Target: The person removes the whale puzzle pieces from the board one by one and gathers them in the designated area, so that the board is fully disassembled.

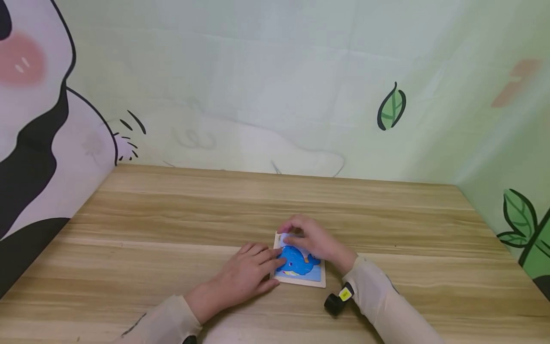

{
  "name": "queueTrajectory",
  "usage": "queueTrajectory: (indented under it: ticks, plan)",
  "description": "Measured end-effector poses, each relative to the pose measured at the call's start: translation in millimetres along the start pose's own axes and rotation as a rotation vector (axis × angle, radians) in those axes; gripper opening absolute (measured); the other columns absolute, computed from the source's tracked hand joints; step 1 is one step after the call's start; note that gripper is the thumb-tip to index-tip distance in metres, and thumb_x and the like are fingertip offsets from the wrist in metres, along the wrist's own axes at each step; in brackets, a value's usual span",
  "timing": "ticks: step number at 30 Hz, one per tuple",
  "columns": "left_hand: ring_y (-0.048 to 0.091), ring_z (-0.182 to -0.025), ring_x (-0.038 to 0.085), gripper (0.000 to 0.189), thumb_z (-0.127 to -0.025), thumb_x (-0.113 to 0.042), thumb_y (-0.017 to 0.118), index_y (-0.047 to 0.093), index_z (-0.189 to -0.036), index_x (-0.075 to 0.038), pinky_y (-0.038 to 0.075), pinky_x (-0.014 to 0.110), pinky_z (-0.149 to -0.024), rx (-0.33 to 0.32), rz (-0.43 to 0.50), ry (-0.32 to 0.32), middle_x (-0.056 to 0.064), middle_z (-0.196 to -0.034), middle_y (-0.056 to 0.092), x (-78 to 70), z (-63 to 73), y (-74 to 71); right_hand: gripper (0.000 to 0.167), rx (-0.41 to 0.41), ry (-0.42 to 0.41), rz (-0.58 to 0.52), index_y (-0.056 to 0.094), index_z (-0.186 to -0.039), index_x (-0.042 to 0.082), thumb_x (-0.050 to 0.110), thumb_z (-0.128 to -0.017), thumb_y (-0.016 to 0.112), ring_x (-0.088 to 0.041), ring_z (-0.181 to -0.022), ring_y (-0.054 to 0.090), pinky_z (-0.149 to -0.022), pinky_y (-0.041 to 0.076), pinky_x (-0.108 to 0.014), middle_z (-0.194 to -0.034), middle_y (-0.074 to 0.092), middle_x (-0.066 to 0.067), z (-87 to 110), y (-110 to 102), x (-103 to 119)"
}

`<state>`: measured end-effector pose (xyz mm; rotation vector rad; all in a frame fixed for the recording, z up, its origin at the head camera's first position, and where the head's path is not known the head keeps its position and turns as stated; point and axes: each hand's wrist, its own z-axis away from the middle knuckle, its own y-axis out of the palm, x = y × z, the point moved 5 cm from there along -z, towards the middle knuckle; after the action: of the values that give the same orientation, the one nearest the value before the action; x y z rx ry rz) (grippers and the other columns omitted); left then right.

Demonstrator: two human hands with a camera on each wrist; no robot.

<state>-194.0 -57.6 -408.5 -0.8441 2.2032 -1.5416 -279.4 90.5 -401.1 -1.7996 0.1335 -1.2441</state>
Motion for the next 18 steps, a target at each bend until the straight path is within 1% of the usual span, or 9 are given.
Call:
queueTrajectory:
  ticks: [4,8,13,15,18]
  plan:
    - [0.055,-0.114,0.019,0.044,-0.09,-0.044,0.061,0.064,-0.126,-0.018,0.046,0.039,-0.1,0.002,-0.005,-0.001,-0.001,-0.133,0.061,-0.6,-0.3,0.6,0.017,-0.013,-0.025,0.017,0.065,-0.109,0.013,0.014,-0.093,0.062,-0.02,-0.106,0.058,-0.097,0.05,-0.042,-0.111,0.065,-0.002,1.5,-0.9,0.7]
    - [0.055,-0.114,0.019,0.044,-0.09,-0.044,0.061,0.064,-0.126,-0.018,0.046,0.039,-0.1,0.004,-0.008,-0.001,-0.001,-0.133,0.061,-1.2,-0.6,1.9,0.017,-0.009,-0.02,0.054,0.065,-0.11,0.012,0.014,-0.093,0.063,-0.021,-0.109,0.059,-0.099,0.05,-0.043,-0.112,0.066,-0.003,2.3,-0.6,1.4]
    - [0.056,-0.112,0.019,0.043,-0.09,-0.044,0.062,0.065,-0.125,-0.019,0.046,0.039,-0.099,-0.013,-0.008,0.0,-0.001,-0.131,0.062,-0.9,-0.3,1.8,0.024,-0.005,0.027,0.109,0.065,-0.115,0.009,0.015,-0.092,0.064,-0.019,-0.102,0.059,-0.097,0.05,-0.041,-0.107,0.067,-0.004,1.4,0.1,2.7]
    - [0.056,-0.111,0.018,0.043,-0.09,-0.043,0.062,0.065,-0.124,-0.019,0.046,0.038,-0.098,-0.022,-0.007,0.001,-0.001,-0.131,0.063,-0.7,-0.2,1.6,0.025,-0.009,0.054,0.122,0.065,-0.115,0.008,0.016,-0.091,0.065,-0.019,-0.101,0.058,-0.097,0.05,-0.041,-0.106,0.067,-0.004,1.5,0.1,2.7]
    - [0.056,-0.111,0.018,0.043,-0.09,-0.043,0.062,0.065,-0.124,-0.018,0.045,0.038,-0.099,-0.029,-0.006,0.005,-0.001,-0.13,0.063,-0.7,-0.1,1.4,0.023,-0.023,0.08,0.133,0.066,-0.112,0.01,0.018,-0.09,0.067,-0.021,-0.105,0.058,-0.099,0.049,-0.042,-0.107,0.067,-0.004,2.2,-0.1,2.1]
